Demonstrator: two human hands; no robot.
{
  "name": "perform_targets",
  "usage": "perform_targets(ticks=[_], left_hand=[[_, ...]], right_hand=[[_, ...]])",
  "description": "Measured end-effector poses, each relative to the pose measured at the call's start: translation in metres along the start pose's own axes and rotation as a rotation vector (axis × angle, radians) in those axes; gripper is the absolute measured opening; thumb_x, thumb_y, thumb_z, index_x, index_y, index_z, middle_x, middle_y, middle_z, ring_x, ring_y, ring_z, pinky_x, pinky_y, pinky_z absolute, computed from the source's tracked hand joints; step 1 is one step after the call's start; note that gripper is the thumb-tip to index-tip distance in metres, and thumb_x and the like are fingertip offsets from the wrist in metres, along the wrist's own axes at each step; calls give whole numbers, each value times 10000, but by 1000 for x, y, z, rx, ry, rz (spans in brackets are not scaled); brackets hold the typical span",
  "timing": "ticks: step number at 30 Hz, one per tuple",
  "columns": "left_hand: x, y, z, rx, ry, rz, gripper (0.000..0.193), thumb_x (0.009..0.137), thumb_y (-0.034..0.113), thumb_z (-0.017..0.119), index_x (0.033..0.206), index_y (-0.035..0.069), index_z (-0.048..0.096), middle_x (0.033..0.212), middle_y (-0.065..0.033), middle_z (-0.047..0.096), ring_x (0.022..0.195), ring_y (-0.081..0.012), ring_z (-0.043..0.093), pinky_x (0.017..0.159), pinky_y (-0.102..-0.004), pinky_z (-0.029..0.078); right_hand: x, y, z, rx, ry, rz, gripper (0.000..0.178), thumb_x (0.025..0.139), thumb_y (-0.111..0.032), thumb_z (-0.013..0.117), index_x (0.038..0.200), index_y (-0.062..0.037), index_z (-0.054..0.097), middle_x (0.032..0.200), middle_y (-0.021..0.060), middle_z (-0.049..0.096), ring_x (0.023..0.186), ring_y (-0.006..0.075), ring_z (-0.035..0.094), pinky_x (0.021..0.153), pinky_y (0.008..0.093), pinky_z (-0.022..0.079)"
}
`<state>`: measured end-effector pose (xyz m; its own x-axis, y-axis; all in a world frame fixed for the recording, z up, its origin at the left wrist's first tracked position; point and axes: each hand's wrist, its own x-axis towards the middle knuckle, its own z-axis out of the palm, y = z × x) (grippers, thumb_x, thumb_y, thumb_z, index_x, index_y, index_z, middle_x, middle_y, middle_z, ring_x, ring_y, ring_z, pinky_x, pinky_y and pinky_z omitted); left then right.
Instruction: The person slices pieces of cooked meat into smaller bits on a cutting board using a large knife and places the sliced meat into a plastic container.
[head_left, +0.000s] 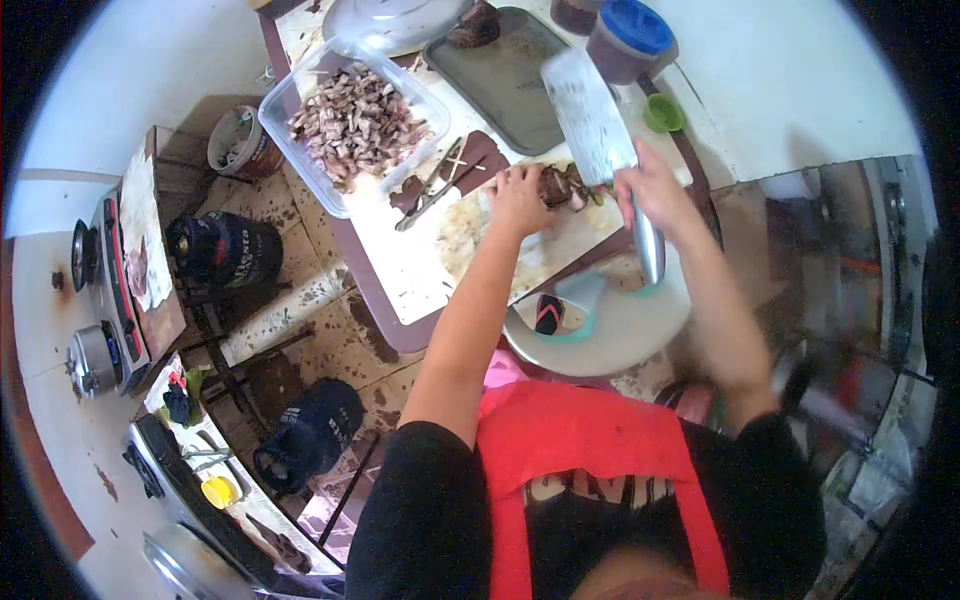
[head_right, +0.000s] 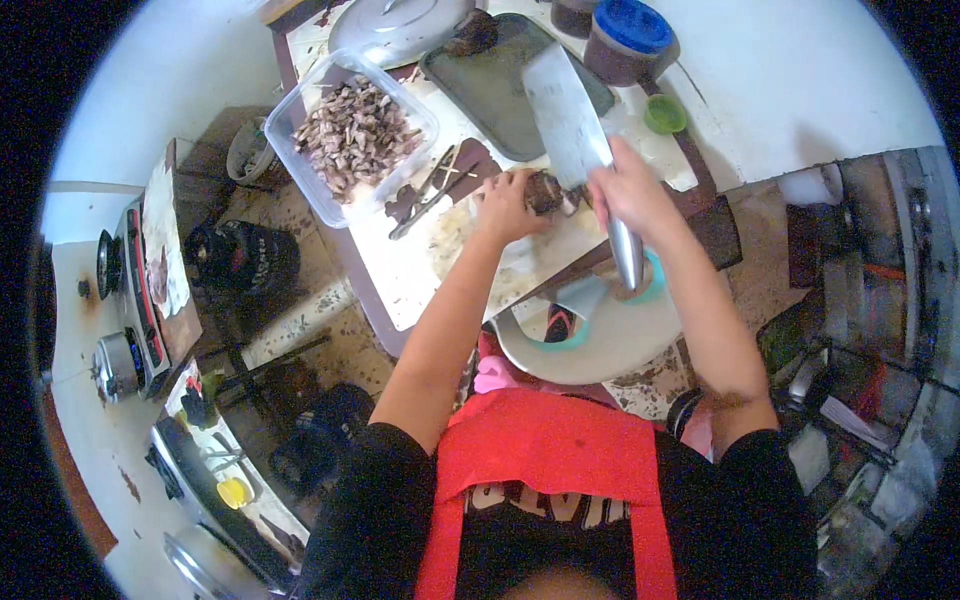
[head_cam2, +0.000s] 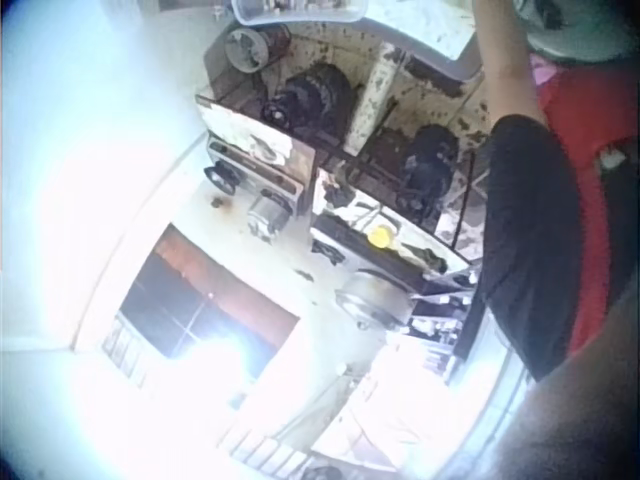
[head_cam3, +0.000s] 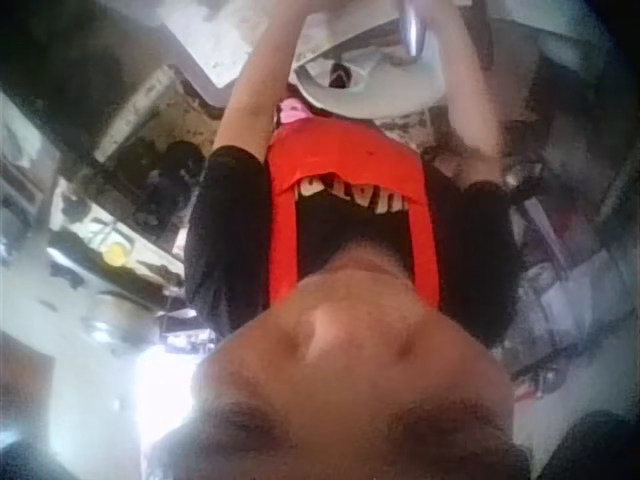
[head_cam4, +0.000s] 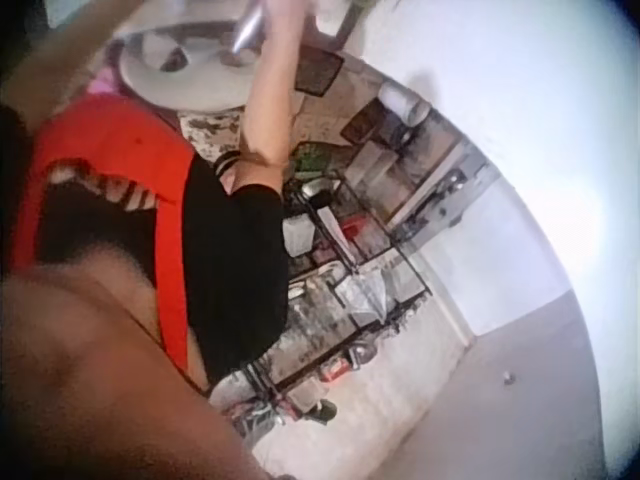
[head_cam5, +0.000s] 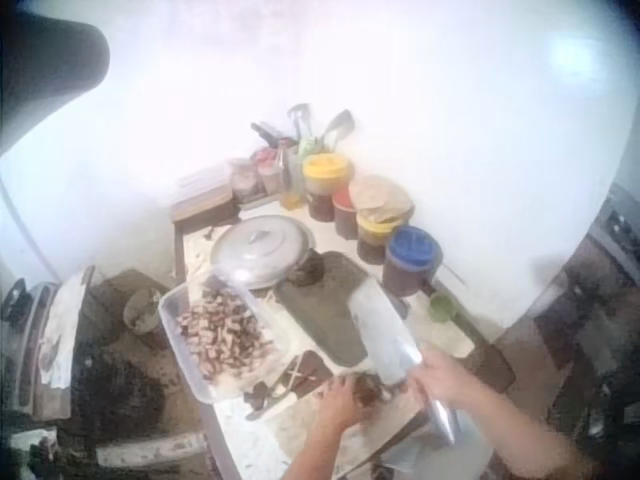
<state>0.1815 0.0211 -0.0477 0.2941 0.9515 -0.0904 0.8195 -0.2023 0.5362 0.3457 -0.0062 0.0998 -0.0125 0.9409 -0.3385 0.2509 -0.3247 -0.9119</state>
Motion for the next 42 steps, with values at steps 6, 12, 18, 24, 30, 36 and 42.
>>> perform_targets(ticks=[6, 12, 18, 24, 30, 36, 42], left_hand=[[-18, -40, 11, -132, 150, 17, 511, 564, 166, 715, 1038, 99, 537, 1022, -110, 548, 1035, -324, 455, 862, -399, 396], [-73, -43, 4, -416, 275, -104, 291, 598, 94, 671, 879, 93, 595, 924, -85, 574, 907, -300, 491, 832, -378, 412], [-94, -32, 12, -242, 549, -155, 276, 593, 132, 720, 843, 83, 614, 993, -115, 556, 975, -293, 486, 871, -410, 373], [-95, -27, 17, -177, 733, -315, 358, 622, 225, 713, 927, 81, 593, 1035, -148, 519, 963, -347, 460, 853, -441, 372], [-91, -24, 22, -44, 532, -445, 354, 631, 167, 623, 966, 67, 567, 987, -162, 514, 915, -338, 453, 823, -441, 389], [-63, -7, 22, -123, 521, -66, 338, 635, 144, 592, 960, 54, 580, 936, -173, 538, 870, -347, 477, 817, -431, 394], [-59, -13, 12, -43, 490, -392, 255, 638, 192, 649, 854, 58, 628, 887, -139, 566, 922, -321, 495, 779, -416, 404]], right_hand=[[-28, 74, -12, -9, -62, 155, 278, 808, -48, 418, 1082, -10, 391, 581, 37, 461, 396, 114, 464, 351, 272, 407], [-32, 115, 4, -520, -245, -10, 335, 806, -97, 466, 1111, -6, 360, 634, 218, 551, 589, 369, 577, 539, 458, 442], [-23, 127, 42, -750, -296, -151, 354, 791, -87, 481, 1096, 4, 325, 731, 285, 565, 704, 461, 549, 637, 518, 425], [-5, 142, 44, -685, -177, -143, 284, 812, -96, 471, 1055, 16, 376, 747, 280, 570, 715, 469, 544, 661, 515, 426], [-13, 146, 22, -627, -165, -209, 259, 833, -118, 458, 1041, 16, 382, 759, 290, 561, 742, 471, 542, 669, 514, 422], [-19, 140, 35, -633, -156, -123, 277, 833, -109, 453, 1063, 8, 355, 752, 277, 568, 749, 461, 549, 675, 518, 422], [-25, 134, 31, -677, -72, -127, 226, 838, -113, 448, 1009, 11, 368, 740, 277, 566, 729, 451, 555, 652, 529, 418]])
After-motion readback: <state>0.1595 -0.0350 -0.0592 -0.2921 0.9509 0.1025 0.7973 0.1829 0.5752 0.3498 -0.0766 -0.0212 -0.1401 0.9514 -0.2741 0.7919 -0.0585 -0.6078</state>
